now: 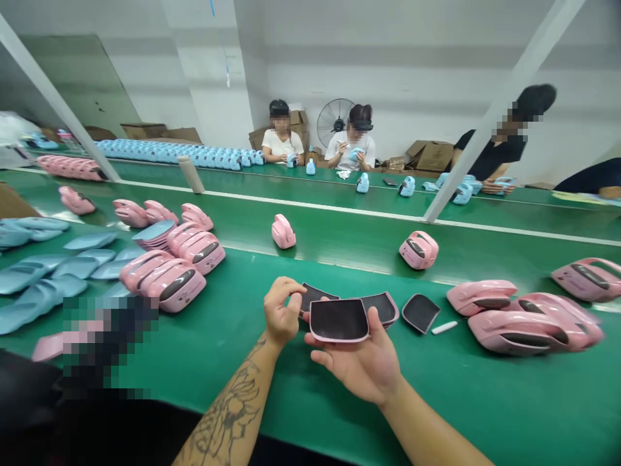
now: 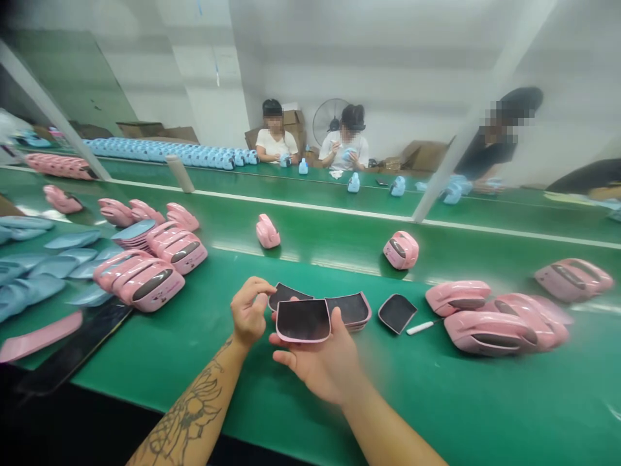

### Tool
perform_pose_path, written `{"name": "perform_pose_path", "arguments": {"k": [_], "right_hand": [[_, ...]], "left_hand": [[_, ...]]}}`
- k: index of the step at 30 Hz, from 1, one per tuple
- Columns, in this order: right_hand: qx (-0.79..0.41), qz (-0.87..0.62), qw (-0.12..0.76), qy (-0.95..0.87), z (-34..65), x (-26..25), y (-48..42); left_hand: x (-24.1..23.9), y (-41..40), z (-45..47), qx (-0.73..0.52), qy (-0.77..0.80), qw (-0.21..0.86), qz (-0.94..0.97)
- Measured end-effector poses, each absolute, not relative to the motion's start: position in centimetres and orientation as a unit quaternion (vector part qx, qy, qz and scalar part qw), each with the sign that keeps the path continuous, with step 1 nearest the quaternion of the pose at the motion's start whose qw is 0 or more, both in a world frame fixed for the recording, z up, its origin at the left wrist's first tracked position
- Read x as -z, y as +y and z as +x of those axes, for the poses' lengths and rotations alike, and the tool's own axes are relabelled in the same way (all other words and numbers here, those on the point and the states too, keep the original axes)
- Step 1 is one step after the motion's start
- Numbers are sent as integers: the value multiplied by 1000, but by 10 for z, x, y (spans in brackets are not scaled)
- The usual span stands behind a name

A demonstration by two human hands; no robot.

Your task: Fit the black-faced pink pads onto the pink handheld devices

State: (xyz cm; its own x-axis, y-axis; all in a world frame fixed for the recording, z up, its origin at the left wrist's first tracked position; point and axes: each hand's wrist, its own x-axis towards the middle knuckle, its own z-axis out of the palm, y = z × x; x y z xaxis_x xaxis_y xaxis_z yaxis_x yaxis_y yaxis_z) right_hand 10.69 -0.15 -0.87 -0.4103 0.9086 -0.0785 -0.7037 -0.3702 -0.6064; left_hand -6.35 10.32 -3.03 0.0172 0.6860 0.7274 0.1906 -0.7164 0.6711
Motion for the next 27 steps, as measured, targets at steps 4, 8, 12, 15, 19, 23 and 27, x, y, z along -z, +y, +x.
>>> {"name": "perform_pose_path", "arguments": {"k": [4,8,12,15,19,23,27], "right_hand": [[-823,-218,460,-252,101,12,-7],[-863,-171,419,-224,91,23,-10],[-875,-148,412,-207,84,34,-9],[-868,-147,422,-214,83,39,-8],[-864,-130,430,-227,87,39,-9],[-864,-124,430,-231,92,36,-8],[-858,-138,435,-236,96,34,-9]], "left_hand": [[33,119,-70,-648,467,227,557],[41,164,-81,-601,569,285,483],[49,226,-91,-524,607,280,528],[53,270,-90,-474,616,270,567],[55,315,-81,-450,598,289,597],[50,341,-73,-462,576,340,583],[34,339,-72,-494,545,396,550]]}}
